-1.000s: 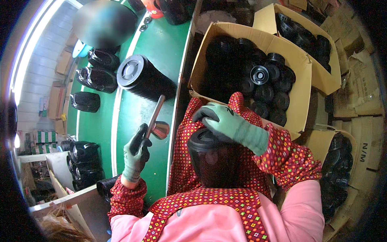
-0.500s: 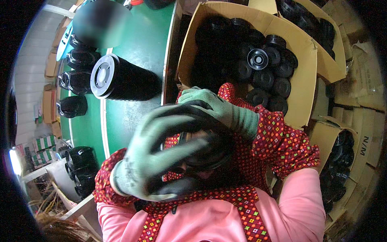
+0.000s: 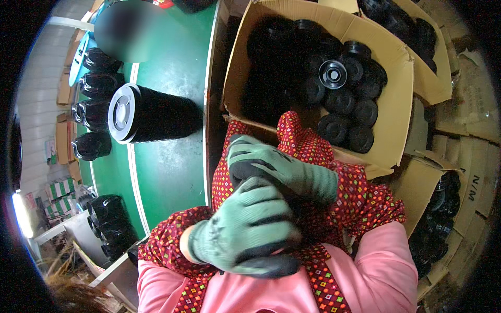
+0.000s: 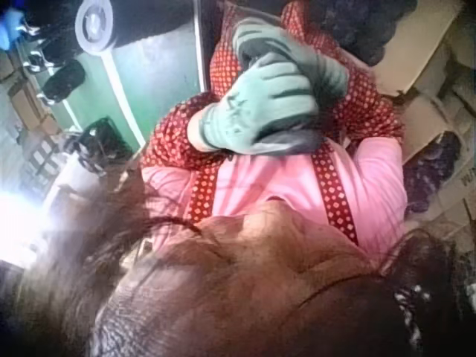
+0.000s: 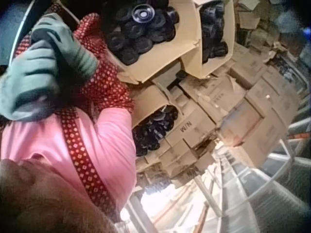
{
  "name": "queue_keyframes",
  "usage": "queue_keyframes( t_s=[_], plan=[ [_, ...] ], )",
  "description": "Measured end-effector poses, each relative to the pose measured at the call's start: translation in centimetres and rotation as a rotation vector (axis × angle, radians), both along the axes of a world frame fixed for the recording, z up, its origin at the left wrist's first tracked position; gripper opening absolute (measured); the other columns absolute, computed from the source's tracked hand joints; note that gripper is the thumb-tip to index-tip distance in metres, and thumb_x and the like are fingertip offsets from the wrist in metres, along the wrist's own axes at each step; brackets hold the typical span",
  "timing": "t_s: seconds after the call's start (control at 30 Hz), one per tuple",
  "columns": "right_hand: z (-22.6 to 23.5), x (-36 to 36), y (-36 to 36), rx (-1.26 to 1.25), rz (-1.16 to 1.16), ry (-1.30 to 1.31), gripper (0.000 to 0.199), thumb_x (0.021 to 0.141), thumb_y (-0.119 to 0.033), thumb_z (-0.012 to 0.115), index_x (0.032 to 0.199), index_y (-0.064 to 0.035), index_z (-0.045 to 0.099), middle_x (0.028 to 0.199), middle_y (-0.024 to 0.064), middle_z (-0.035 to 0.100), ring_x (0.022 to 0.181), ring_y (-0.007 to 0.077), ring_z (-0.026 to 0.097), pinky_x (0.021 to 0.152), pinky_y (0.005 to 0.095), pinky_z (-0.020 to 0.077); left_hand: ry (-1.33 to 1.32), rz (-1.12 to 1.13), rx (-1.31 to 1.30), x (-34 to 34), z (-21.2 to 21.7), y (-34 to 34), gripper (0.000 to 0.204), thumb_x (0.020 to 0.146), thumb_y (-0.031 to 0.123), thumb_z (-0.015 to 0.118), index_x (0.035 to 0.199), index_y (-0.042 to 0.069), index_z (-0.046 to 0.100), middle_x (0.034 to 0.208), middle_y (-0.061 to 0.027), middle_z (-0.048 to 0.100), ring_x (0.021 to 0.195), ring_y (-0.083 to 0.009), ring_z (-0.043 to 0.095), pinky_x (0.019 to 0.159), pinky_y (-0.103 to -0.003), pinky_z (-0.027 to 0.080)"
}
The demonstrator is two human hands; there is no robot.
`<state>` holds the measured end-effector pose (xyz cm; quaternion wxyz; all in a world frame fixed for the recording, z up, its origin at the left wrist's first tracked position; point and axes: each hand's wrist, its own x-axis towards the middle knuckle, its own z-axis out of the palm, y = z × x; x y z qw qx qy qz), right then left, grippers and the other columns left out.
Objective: The person repeatedly picks up black plastic containers from a green workbench, inserts a small black circular part into the opening, and places the assembled unit back on the bench. The process is repeated for multiple units in a consistent sequence.
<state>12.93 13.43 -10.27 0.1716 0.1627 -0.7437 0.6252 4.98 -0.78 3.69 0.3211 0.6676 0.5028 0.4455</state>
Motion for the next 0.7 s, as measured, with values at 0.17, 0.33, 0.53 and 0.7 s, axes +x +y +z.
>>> queue_keyframes(
  t_s=[0.17, 0.33, 0.53, 0.7],
  plan=[
    [7.7, 2.0, 3.3, 0.429, 0.002, -0.259, 0.048, 0.081, -0.044, 0.079, 0.109, -0.0078, 0.065, 0.095, 0.012, 0.061, 0.089, 0.0349, 0.061, 0.082, 0.0466, 0.0472, -0.632, -0.228, 0.125, -6.5, -3.6, -3.3, 0.05, 0.101, 0.046, 0.061, 0.081, 0.003, 0.074, 0.088, -0.0168, 0.071, 0.082, -0.0388, 0.07, 0.089, -0.06, 0.052],
    [7.2, 0.8, 3.9, 0.491, 0.125, -0.316, 0.056, 0.07, -0.043, 0.086, 0.108, -0.0073, 0.066, 0.096, 0.0106, 0.062, 0.092, 0.0333, 0.061, 0.085, 0.0459, 0.0454, 0.021, 0.199, -0.253, -6.3, 4.3, -2.5, 0.06, 0.102, 0.045, 0.057, 0.124, -0.01, 0.066, 0.12, -0.0311, 0.066, 0.106, -0.0479, 0.067, 0.102, -0.061, 0.049],
    [7.9, 1.9, 2.7, 0.589, -0.019, -0.389, 0.051, 0.08, -0.05, 0.078, 0.106, -0.0098, 0.061, 0.093, 0.0116, 0.06, 0.086, 0.0343, 0.06, 0.08, 0.049, 0.0463, 0.639, -0.004, -0.906, -4.0, 5.6, 0.3, 0.082, 0.094, 0.037, 0.068, 0.147, -0.017, 0.038, 0.108, -0.0289, 0.069, 0.09, -0.0395, 0.073, 0.076, -0.043, 0.06],
    [11.7, 3.4, 0.9, 0.767, -0.21, -0.455, 0.067, 0.086, -0.052, 0.074, 0.129, -0.0026, 0.062, 0.091, 0.0133, 0.059, 0.081, 0.0301, 0.061, 0.075, 0.0455, 0.0459, 0.243, -0.031, -0.649, -9.1, -0.1, -1.2, 0.05, 0.084, 0.015, 0.073, 0.13, 0.002, 0.059, 0.099, -0.0222, 0.07, 0.086, -0.0437, 0.07, 0.075, -0.045, 0.058]
  ],
)
